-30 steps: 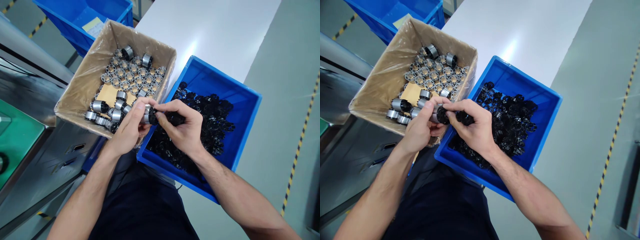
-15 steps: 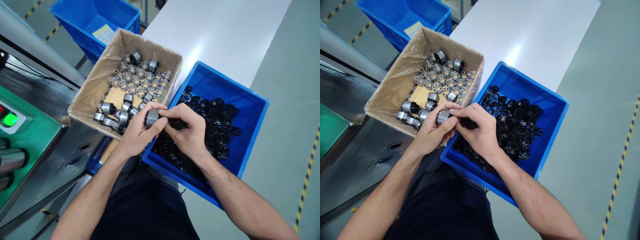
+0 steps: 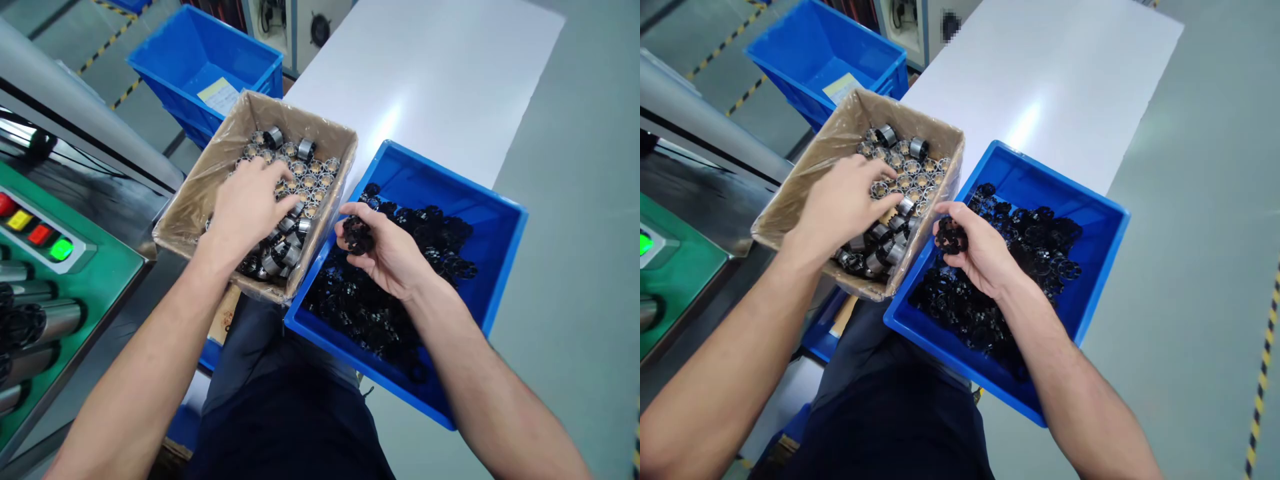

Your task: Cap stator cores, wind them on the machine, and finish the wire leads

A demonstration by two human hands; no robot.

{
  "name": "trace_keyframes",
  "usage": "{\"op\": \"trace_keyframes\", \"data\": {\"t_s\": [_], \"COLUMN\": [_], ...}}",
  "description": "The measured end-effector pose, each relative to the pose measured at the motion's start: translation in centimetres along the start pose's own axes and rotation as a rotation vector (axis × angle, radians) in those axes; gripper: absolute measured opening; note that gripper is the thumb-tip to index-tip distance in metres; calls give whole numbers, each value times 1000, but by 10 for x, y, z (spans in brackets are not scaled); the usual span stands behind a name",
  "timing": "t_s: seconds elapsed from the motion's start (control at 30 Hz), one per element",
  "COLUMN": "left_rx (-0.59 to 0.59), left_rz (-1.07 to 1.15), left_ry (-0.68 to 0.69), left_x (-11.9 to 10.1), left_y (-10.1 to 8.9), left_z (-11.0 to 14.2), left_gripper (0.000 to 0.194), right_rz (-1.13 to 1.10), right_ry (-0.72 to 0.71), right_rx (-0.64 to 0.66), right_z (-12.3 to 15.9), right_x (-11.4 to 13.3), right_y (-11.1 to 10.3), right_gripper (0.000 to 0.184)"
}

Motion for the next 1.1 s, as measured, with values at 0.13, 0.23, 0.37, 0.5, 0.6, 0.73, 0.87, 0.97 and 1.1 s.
{"op": "trace_keyframes", "data": {"t_s": [0.13, 0.23, 0.37, 0.5, 0.6, 0.73, 0.87, 0.97, 1.1], "left_rx": [253, 219, 180, 247, 211, 313, 339, 189, -250], "left_rz": [-7, 13, -29, -132, -110, -61, -52, 50, 634], "left_ry": [35, 68, 62, 64, 69, 55, 55, 44, -105], "left_x": [-13, 0, 31, 20, -10, -31, -26, -13, 3], "left_y": [33, 32, 2, -10, 7, 42, 50, 34, 2], "left_z": [-44, -35, -1, 2, -27, -68, -80, -68, -26], "left_gripper": [33, 31, 15, 26, 25, 37, 29, 25, 29], "right_rz": [1, 12, -8, 75, 91, 83, 53, 50, 42], "right_ry": [-4, -45, -74, -110, -106, -130, -165, -184, -220], "right_rx": [-22, -29, 22, 25, -31, -86, -107, -77, 85], "right_z": [-4, -7, -6, -2, 0, -1, -2, 2, 12], "right_x": [1, 4, 7, 4, 3, 5, 7, 8, 7], "right_y": [-2, -8, -14, -14, -11, -9, -9, -7, -1], "right_gripper": [72, 69, 62, 60, 62, 58, 63, 61, 49]}}
Point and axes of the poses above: each hand's wrist, its own z-axis away from the middle knuckle, its own y-axis out of the palm, x = y × z, the point moved 3 cm from there along -z, towards the middle knuckle, and after that the axes turned 15 degrees about y, right-handed, at the moved point
